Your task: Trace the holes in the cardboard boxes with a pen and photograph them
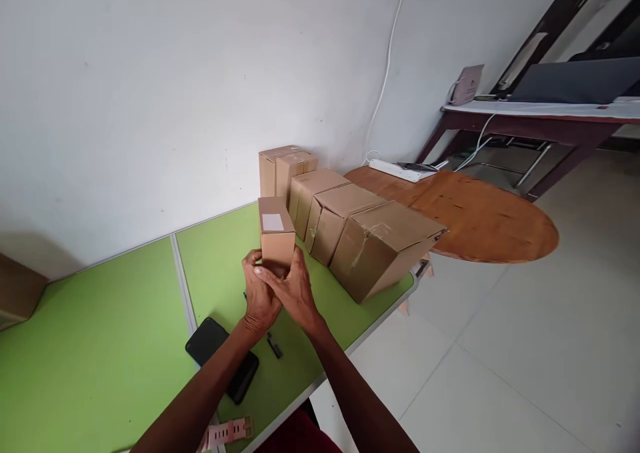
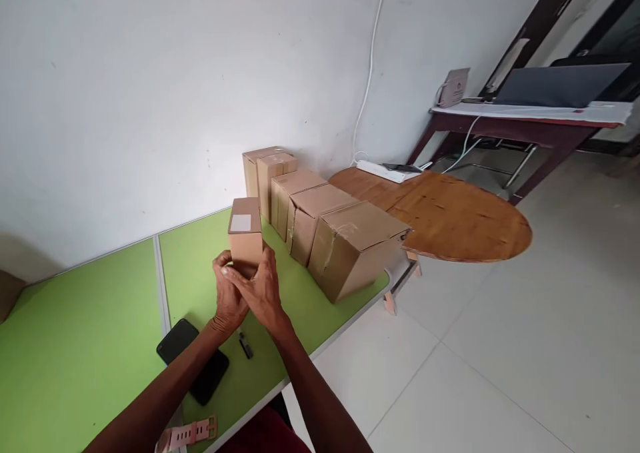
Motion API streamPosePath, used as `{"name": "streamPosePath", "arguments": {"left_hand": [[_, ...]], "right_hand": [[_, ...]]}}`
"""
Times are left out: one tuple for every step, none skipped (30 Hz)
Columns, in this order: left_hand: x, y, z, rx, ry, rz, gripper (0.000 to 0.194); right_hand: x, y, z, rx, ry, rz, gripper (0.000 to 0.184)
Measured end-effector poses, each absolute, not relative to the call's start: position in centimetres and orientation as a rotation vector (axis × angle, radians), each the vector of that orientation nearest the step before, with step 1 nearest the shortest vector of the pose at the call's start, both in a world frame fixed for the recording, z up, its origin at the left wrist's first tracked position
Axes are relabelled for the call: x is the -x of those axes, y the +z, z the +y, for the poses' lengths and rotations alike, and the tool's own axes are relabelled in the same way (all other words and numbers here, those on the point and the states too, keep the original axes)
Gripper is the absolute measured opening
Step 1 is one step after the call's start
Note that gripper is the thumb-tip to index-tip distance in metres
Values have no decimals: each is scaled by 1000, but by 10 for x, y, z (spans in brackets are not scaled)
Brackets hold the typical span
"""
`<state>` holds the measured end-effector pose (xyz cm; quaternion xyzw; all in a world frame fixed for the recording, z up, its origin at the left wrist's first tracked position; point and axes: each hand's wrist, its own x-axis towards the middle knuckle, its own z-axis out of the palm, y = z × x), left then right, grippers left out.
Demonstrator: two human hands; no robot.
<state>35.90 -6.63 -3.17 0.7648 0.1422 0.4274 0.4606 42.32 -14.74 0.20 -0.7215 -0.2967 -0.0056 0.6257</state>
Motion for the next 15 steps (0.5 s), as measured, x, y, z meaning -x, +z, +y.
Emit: {"name": "streamPosePath", "arguments": {"left_hand": [[-361,-38,-69,-1922,1005,306,60],[-361,-44,-70,-1959,957,274,59],[-362,-49,-70,-1991,905,251,59],[-362,-53,-68,-2019,851,236,60],[-363,-57,-64,-2042,799,230,63],[-363,-61,-60,-2061,750,231,67],[-364,-63,-56,-2078,704,237,71],[-366,-66,-50,-2093,660,244,75],[-369,-68,-45,-2104,619,251,79],[-372,-69,-40,-2113,581,255,83],[-376,-70,-34,-2119,547,257,87],[-381,-71,-28,-2121,517,259,90],[-388,-70,-22,-2122,494,264,94],[-396,-70,-15,-2122,477,273,97],[-406,-68,-7,-2124,467,290,99]], "right_hand": [[-433,-6,-155,1678,-11,-644,71],[-440,-13,-162,1700,6,-611,69],[-446,-20,-170,1720,26,-580,68],[-450,-27,-177,1741,39,-554,68],[-452,-33,-183,1764,49,-528,68],[-452,-39,-187,1790,55,-501,67],[-452,-45,-190,1815,55,-477,64],[-452,-50,-190,1837,51,-460,61],[-453,-54,-188,1853,43,-452,57],[-455,-58,-184,1865,35,-453,53],[-458,-60,-179,1872,26,-463,50],[-464,-62,-171,1876,18,-479,49],[-472,-62,-161,1877,11,-498,48],[-483,-62,-151,1876,5,-519,47],[-495,-62,-139,1874,0,-539,47]]}}
